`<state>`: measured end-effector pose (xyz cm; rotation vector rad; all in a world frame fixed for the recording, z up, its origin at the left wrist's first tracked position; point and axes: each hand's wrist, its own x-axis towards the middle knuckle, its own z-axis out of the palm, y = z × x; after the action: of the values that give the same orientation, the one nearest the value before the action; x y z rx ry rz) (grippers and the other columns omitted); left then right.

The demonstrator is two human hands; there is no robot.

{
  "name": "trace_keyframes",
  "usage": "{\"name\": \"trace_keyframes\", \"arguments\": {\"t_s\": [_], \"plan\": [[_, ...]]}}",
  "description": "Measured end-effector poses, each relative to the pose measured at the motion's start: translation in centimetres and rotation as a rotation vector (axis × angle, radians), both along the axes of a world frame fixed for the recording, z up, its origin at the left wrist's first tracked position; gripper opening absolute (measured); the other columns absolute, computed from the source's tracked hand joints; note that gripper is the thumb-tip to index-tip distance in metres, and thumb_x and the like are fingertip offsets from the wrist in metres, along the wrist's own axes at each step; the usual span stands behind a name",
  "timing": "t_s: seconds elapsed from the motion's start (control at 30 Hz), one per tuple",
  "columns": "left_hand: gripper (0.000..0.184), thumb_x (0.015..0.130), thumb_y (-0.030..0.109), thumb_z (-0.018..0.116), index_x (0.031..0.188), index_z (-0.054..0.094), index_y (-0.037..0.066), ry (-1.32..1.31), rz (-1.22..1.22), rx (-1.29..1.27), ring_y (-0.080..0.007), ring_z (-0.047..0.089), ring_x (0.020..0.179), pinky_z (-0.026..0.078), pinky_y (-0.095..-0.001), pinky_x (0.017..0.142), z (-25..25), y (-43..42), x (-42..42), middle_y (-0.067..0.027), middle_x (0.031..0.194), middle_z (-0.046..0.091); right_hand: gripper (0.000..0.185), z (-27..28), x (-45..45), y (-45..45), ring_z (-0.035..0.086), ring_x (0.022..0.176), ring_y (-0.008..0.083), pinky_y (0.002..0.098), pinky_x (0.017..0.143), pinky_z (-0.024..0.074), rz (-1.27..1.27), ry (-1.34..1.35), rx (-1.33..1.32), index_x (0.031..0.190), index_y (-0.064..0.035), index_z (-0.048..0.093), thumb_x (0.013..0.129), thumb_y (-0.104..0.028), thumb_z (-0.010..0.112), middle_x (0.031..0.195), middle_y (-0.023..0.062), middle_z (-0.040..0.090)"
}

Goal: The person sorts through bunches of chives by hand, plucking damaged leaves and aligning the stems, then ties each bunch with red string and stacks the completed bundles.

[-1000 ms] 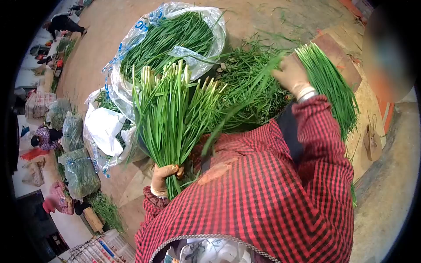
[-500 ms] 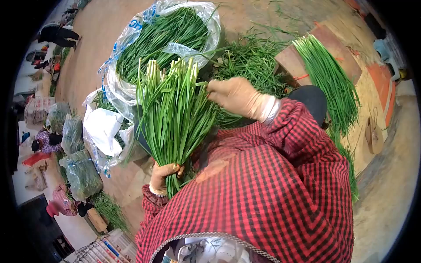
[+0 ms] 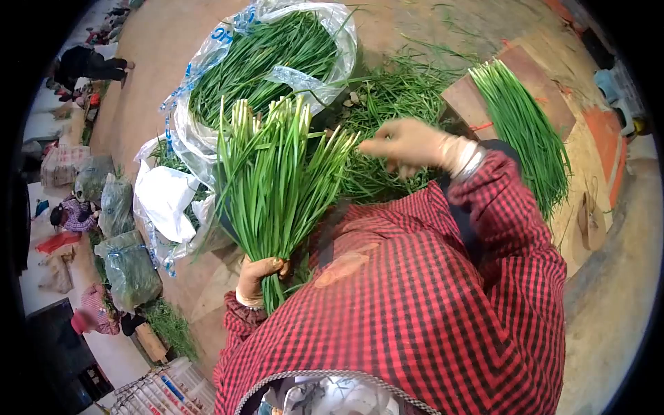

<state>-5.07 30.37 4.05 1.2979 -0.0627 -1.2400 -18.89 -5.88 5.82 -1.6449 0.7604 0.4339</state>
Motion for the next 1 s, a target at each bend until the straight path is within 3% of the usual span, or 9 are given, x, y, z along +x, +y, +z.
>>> {"name": "trace_keyframes", "arguments": {"t_s": [0.07,0.17,0.27,0.37,0.53,0.67,0.73,0.9,1.0], "plan": [[0.030,0.075,0.003,0.069,0.103,0.060,-0.004,-0.002,-0.011,-0.037,-0.0184,0.059,0.065,0.047,-0.0292,0.060,0.3,-0.9,-0.3,-0.0103,0.080,0.063,0.044,-0.9,1.1,3.5,0.059,0.053,0.0071,0.0218,0.050,0.0469,0.118,-0.115,0.069,0.112,0.0014,0.062,0.094,-0.038,0.063,0.070,0.0039,0.064],[0.031,0.075,0.001,0.069,0.104,0.059,-0.004,-0.013,-0.055,-0.044,-0.0185,0.059,0.066,0.048,-0.0296,0.060,0.5,-1.0,0.1,-0.0101,0.081,0.063,0.029,-3.7,1.5,4.4,0.065,0.069,0.0248,0.0345,0.074,0.0538,0.218,-0.403,-0.271,0.094,-0.0056,0.068,0.092,-0.033,0.059,0.077,0.0092,0.066],[0.031,0.075,-0.001,0.068,0.104,0.060,-0.003,-0.013,-0.037,-0.046,-0.0183,0.059,0.066,0.048,-0.0299,0.060,1.0,-0.3,0.0,-0.0103,0.081,0.063,0.029,-6.9,0.3,0.1,0.065,0.079,0.0190,0.0308,0.078,0.0522,-0.001,-0.543,-0.463,0.105,-0.0062,0.070,0.093,-0.032,0.062,0.086,0.0076,0.071],[0.031,0.075,-0.002,0.068,0.104,0.060,-0.002,-0.010,-0.034,-0.019,-0.0180,0.060,0.066,0.049,-0.0296,0.060,1.1,-0.3,-0.1,-0.0099,0.082,0.064,0.024,-3.3,-0.3,-4.8,0.050,0.056,0.0045,0.0210,0.050,0.0402,-0.416,-0.291,-0.390,0.094,-0.0063,0.067,0.097,-0.028,0.058,0.066,-0.0030,0.058],[0.031,0.076,-0.002,0.069,0.105,0.061,0.000,-0.132,-0.151,0.058,-0.0159,0.061,0.069,0.050,-0.0281,0.063,0.4,-1.4,-0.5,-0.0070,0.085,0.066,0.045,1.8,2.6,0.6,0.056,0.056,0.0105,0.0258,0.052,0.0444,0.005,-0.566,-0.463,0.126,-0.0080,0.061,0.091,-0.035,0.065,0.064,-0.0003,0.059],[0.040,0.075,-0.004,0.069,0.113,0.058,-0.001,-0.191,-0.177,0.055,-0.0148,0.061,0.072,0.050,-0.0276,0.064,1.0,-2.7,-1.3,-0.0052,0.091,0.065,0.045,-0.8,6.1,3.9,0.062,0.060,0.0286,0.0385,0.059,0.0498,0.397,-0.628,-0.851,0.113,-0.0094,0.064,0.087,-0.046,0.066,0.066,0.0104,0.061],[0.043,0.075,-0.004,0.069,0.116,0.058,0.000,-0.197,-0.191,0.056,-0.0142,0.061,0.074,0.050,-0.0269,0.066,1.1,-2.4,-1.1,-0.0041,0.093,0.065,0.033,-2.2,6.3,3.4,0.061,0.056,0.0214,0.0355,0.055,0.0491,0.282,-0.848,-0.967,0.099,-0.0059,0.062,0.091,-0.038,0.064,0.063,0.0091,0.059],[0.041,0.075,-0.003,0.069,0.114,0.057,-0.002,-0.070,-0.166,0.052,-0.0156,0.061,0.072,0.050,-0.0285,0.064,0.9,-1.4,-0.5,-0.0070,0.089,0.065,0.029,-1.0,3.9,-0.7,0.055,0.048,0.0081,0.0211,0.042,0.0419,-0.282,-0.575,-0.071,0.097,-0.0049,0.063,0.098,-0.033,0.056,0.060,0.0029,0.059],[0.038,0.075,-0.002,0.068,0.112,0.057,-0.005,-0.020,-0.149,0.014,-0.0174,0.060,0.069,0.049,-0.0297,0.060,0.0,-0.5,-0.1,-0.0101,0.085,0.064,0.034,-2.0,0.6,-4.6,0.052,0.044,0.0105,0.0227,0.044,0.0425,-0.515,-0.444,-0.337,0.096,-0.0037,0.063,0.098,-0.037,0.055,0.062,0.0034,0.060]]}}
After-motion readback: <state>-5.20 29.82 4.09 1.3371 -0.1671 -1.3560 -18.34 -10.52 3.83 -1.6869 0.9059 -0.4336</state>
